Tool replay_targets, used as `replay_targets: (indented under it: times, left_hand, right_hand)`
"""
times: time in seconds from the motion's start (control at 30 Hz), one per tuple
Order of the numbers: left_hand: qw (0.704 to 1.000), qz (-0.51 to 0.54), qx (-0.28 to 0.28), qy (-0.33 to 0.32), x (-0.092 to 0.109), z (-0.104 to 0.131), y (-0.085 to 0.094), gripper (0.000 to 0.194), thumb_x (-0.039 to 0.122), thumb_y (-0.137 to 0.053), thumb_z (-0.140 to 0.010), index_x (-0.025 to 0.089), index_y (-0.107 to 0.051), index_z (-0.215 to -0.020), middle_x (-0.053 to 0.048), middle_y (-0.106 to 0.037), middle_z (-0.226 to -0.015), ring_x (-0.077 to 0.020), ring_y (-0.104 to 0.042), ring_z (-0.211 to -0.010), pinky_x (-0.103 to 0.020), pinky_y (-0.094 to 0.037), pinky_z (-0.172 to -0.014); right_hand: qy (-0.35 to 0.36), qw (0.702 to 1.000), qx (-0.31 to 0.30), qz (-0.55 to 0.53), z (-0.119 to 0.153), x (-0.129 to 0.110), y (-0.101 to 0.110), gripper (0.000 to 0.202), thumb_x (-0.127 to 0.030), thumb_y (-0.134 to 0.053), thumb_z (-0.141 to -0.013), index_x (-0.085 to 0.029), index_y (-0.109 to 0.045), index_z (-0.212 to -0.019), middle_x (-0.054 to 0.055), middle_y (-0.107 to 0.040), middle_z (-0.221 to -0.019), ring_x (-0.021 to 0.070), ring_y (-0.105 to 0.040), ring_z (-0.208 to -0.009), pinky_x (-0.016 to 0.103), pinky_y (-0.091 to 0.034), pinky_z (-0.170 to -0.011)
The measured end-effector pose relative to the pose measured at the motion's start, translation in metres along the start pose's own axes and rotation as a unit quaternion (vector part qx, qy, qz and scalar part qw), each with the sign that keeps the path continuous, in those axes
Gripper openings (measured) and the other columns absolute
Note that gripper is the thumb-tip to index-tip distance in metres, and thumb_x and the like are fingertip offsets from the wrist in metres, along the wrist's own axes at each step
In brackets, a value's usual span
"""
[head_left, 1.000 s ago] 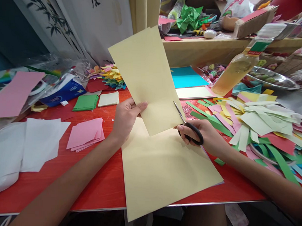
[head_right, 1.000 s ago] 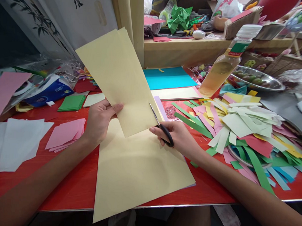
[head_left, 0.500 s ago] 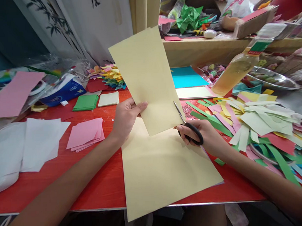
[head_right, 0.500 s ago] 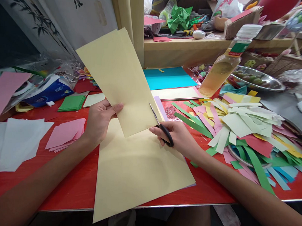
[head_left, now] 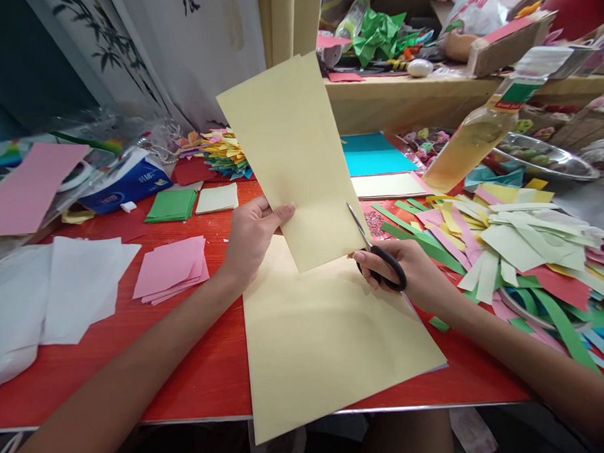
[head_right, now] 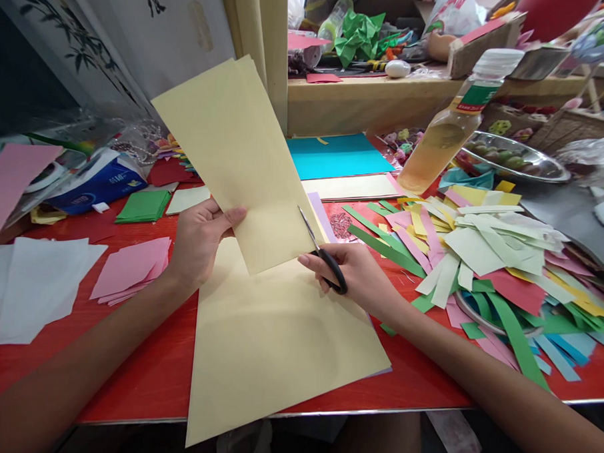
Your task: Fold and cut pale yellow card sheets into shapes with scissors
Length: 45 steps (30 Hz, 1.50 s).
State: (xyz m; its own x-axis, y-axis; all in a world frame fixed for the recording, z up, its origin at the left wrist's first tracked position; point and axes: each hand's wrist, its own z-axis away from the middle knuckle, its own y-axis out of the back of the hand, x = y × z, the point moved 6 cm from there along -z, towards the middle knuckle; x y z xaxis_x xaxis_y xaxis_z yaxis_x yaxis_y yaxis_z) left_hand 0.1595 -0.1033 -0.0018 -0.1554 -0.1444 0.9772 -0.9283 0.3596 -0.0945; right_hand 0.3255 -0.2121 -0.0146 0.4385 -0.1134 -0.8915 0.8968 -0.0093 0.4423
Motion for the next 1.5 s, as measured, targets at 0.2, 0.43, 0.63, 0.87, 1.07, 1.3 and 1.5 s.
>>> replay_targets:
  times: [0.2,0.43,0.63,0.87,1.07,1.3,1.5]
  left_hand:
    - [1.000,0.004,0.001,0.002,-0.0001,0.0003,0.0001,0.025,0.033,-0.067,-0.069,0.017,-0.068,-0.090,-0.004,-0.070,-0.089,-0.0186,-0.064,-0.080,-0.031,-0.053,-0.070]
    - [1.000,0.002,-0.006,-0.004,0.0000,-0.0004,0.0004,0.025,0.030,-0.067,-0.070,0.017,-0.068,-0.091,-0.004,-0.070,-0.089,-0.0182,-0.064,-0.080,-0.029,-0.053,-0.069]
    - [1.000,0.001,-0.007,0.001,0.0001,-0.0009,0.0002,0.024,0.028,-0.067,-0.071,0.015,-0.067,-0.090,-0.004,-0.070,-0.088,-0.0171,-0.063,-0.079,-0.028,-0.053,-0.068]
    - [1.000,-0.009,-0.007,0.000,-0.0001,0.0000,-0.0001,0.024,0.029,-0.066,-0.071,0.015,-0.067,-0.090,-0.004,-0.070,-0.089,-0.0164,-0.063,-0.077,-0.027,-0.053,-0.067]
    - [1.000,-0.014,-0.009,0.004,-0.0009,-0.0006,0.0003,0.025,0.032,-0.067,-0.070,0.015,-0.066,-0.089,-0.005,-0.069,-0.090,-0.0177,-0.063,-0.080,-0.029,-0.053,-0.069]
    - [1.000,0.001,-0.012,0.001,-0.0017,-0.0004,-0.0005,0.024,0.029,-0.067,-0.070,0.014,-0.067,-0.089,-0.004,-0.069,-0.087,-0.0170,-0.063,-0.077,-0.029,-0.053,-0.069]
    - [1.000,-0.003,-0.026,0.009,-0.0043,0.0008,-0.0034,0.024,0.033,-0.067,-0.070,0.013,-0.066,-0.085,-0.004,-0.069,-0.083,-0.0173,-0.064,-0.075,-0.029,-0.053,-0.067]
  right_hand:
    - [-0.002,1.000,-0.001,-0.004,0.0001,0.0006,-0.0003,0.042,-0.048,-0.054,-0.080,-0.019,-0.045,-0.051,-0.002,-0.048,-0.048,0.0087,-0.036,-0.046,0.026,-0.026,-0.048]
    - [0.000,1.000,-0.003,-0.006,0.0007,0.0013,-0.0009,0.042,-0.049,-0.053,-0.080,-0.019,-0.045,-0.052,-0.002,-0.048,-0.048,0.0083,-0.036,-0.046,0.026,-0.026,-0.047]
    - [0.000,1.000,-0.004,-0.009,0.0000,0.0038,-0.0009,0.043,-0.051,-0.052,-0.080,-0.018,-0.046,-0.053,-0.002,-0.049,-0.048,0.0079,-0.036,-0.045,0.026,-0.026,-0.046]
    - [0.009,1.000,0.002,-0.001,0.0001,0.0030,-0.0006,0.042,-0.048,-0.054,-0.080,-0.019,-0.044,-0.051,-0.003,-0.048,-0.046,0.0090,-0.038,-0.047,0.026,-0.028,-0.050]
    - [0.004,1.000,0.007,0.004,0.0006,0.0028,-0.0010,0.042,-0.049,-0.053,-0.080,-0.020,-0.045,-0.052,-0.003,-0.048,-0.046,0.0098,-0.040,-0.047,0.026,-0.030,-0.050]
    - [-0.017,0.999,0.018,-0.020,0.0014,0.0010,-0.0008,0.043,-0.049,-0.056,-0.078,-0.019,-0.043,-0.050,-0.002,-0.049,-0.046,0.0093,-0.041,-0.047,0.025,-0.030,-0.049]
    - [-0.026,0.999,0.018,-0.027,0.0022,0.0007,0.0004,0.043,-0.049,-0.056,-0.078,-0.019,-0.045,-0.049,-0.002,-0.049,-0.046,0.0085,-0.041,-0.046,0.024,-0.029,-0.047]
